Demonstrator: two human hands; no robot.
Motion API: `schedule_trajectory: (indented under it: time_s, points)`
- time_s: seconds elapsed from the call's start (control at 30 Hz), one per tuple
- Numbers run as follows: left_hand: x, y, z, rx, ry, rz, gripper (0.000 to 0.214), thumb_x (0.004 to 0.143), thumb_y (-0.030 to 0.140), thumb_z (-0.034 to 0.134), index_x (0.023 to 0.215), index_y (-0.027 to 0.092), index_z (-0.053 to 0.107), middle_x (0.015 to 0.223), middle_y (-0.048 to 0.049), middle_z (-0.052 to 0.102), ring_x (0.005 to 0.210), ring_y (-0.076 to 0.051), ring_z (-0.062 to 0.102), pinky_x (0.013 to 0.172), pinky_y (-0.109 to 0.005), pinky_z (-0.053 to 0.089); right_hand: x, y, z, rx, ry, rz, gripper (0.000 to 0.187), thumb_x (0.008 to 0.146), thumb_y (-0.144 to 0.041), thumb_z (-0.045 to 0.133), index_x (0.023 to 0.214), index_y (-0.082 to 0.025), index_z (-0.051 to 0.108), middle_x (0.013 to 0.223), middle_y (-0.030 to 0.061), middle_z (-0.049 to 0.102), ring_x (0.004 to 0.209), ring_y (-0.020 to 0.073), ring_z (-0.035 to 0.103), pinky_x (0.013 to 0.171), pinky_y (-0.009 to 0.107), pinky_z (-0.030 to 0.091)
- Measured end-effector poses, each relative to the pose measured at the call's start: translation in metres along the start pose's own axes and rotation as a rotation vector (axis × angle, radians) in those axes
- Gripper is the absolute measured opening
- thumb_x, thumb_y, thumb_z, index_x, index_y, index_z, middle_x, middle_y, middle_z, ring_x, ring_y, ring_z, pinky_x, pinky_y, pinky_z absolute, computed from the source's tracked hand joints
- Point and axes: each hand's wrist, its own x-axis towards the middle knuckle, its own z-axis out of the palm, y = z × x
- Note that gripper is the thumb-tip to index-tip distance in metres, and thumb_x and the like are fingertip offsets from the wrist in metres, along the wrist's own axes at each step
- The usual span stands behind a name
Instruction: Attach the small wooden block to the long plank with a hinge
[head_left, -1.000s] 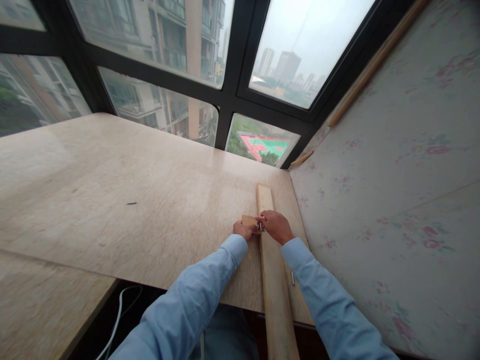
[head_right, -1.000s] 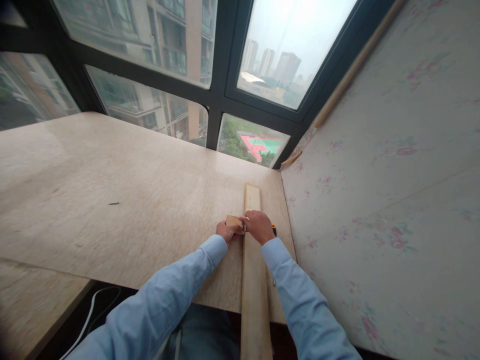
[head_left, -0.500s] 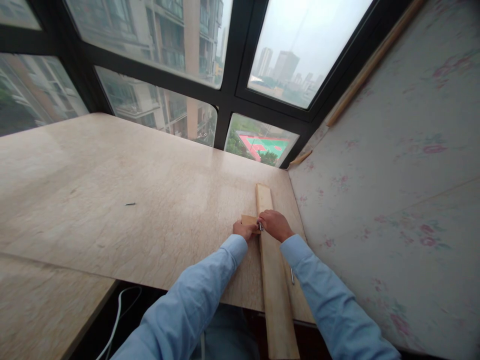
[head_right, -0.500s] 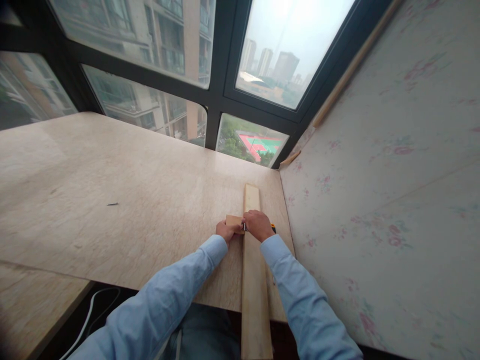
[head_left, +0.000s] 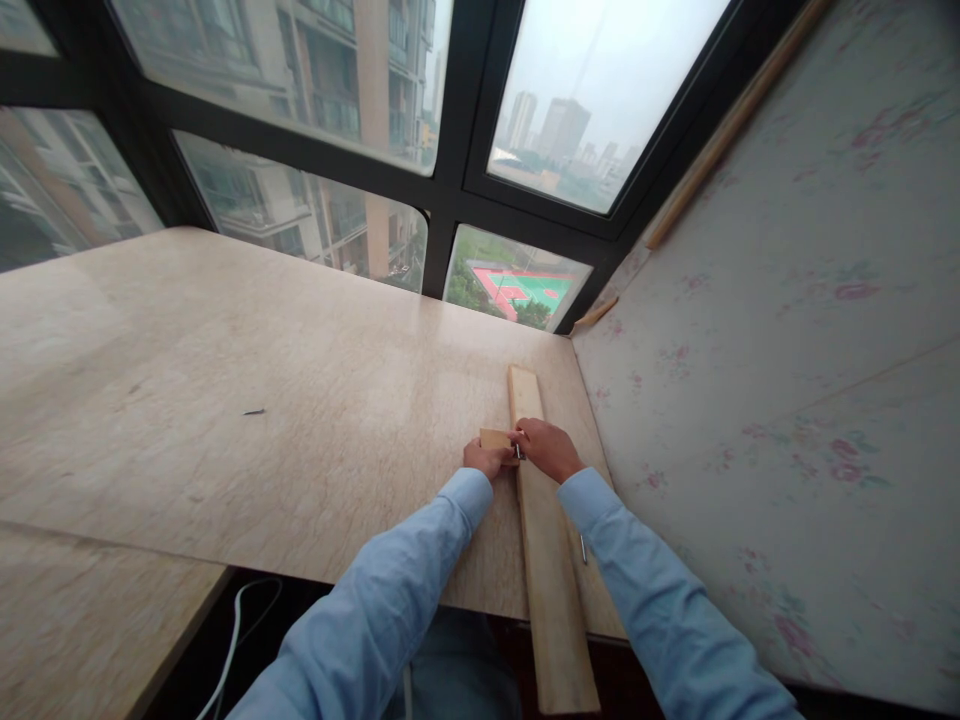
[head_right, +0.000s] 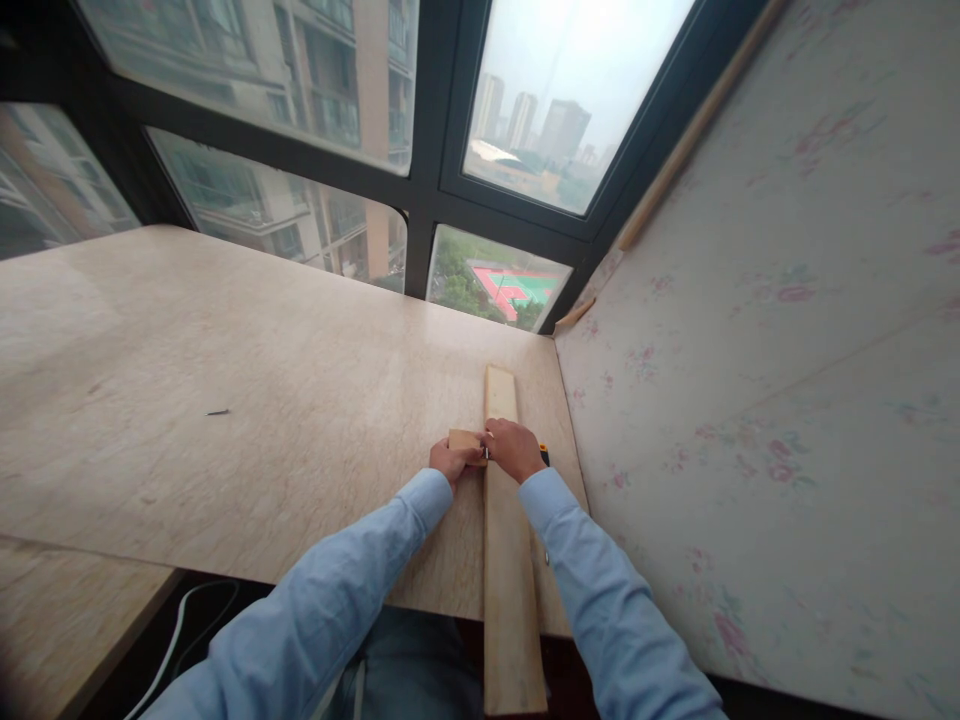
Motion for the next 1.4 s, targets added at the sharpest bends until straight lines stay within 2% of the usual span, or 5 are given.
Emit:
schedule_trajectory:
  time_s: [0.1, 0.37, 0.87, 1.07, 1.4]
  points:
    - [0.000, 0.000, 0.000, -0.013, -0.008, 0.000, 0.031, 0.053, -0.001, 0.074, 0.079, 0.010, 0.062, 0.070, -0.0042, 0.066, 0.058, -0.018, 0.064, 0.049, -0.030, 0.055, -0.004, 0.004, -0.001, 0.041, -0.001, -0.053, 0.023, 0.096, -0.033, 0.051, 0.112, -0.022, 0.064, 0.104, 0.0056, 0.069, 0.094, 0.0165, 0.064, 0.075, 0.024, 0.043]
    - [-0.001, 0.003, 0.001, -0.012, 0.001, -0.032, 0.032, 0.050, -0.001, 0.074, 0.076, 0.011, 0.061, 0.068, -0.0038, 0.066, 0.061, -0.019, 0.065, 0.051, -0.030, 0.056, 0.000, 0.004, -0.001, 0.020, -0.014, -0.078, 0.019, 0.094, -0.025, 0.052, 0.093, -0.021, 0.070, 0.096, 0.0052, 0.070, 0.093, 0.0170, 0.064, 0.074, 0.024, 0.042]
    - [-0.005, 0.009, 0.003, 0.051, 0.007, -0.055, 0.026, 0.054, -0.001, 0.072, 0.072, 0.014, 0.061, 0.067, -0.0016, 0.064, 0.061, -0.017, 0.064, 0.049, -0.025, 0.054, 0.004, -0.007, 0.000, -0.087, -0.026, 0.039, 0.045, 0.100, -0.044, 0.034, 0.091, -0.016, 0.068, 0.095, 0.0143, 0.070, 0.091, 0.0229, 0.066, 0.070, 0.028, 0.044]
    - [-0.005, 0.010, 0.001, 0.021, -0.030, -0.051, 0.030, 0.055, 0.000, 0.076, 0.079, 0.012, 0.062, 0.073, -0.0036, 0.067, 0.064, -0.019, 0.065, 0.051, -0.028, 0.056, -0.004, -0.001, -0.003, -0.013, -0.043, -0.014, 0.021, 0.097, -0.032, 0.048, 0.107, -0.021, 0.063, 0.105, 0.0057, 0.068, 0.095, 0.0171, 0.063, 0.070, 0.024, 0.041]
    - [-0.008, 0.013, 0.002, 0.056, -0.013, -0.072, 0.031, 0.056, -0.001, 0.074, 0.080, 0.013, 0.061, 0.073, -0.0024, 0.067, 0.071, -0.020, 0.067, 0.056, -0.028, 0.057, -0.003, -0.002, -0.010, -0.045, -0.065, -0.025, 0.021, 0.095, -0.026, 0.047, 0.095, -0.019, 0.067, 0.099, 0.0068, 0.068, 0.094, 0.0183, 0.063, 0.072, 0.025, 0.041]
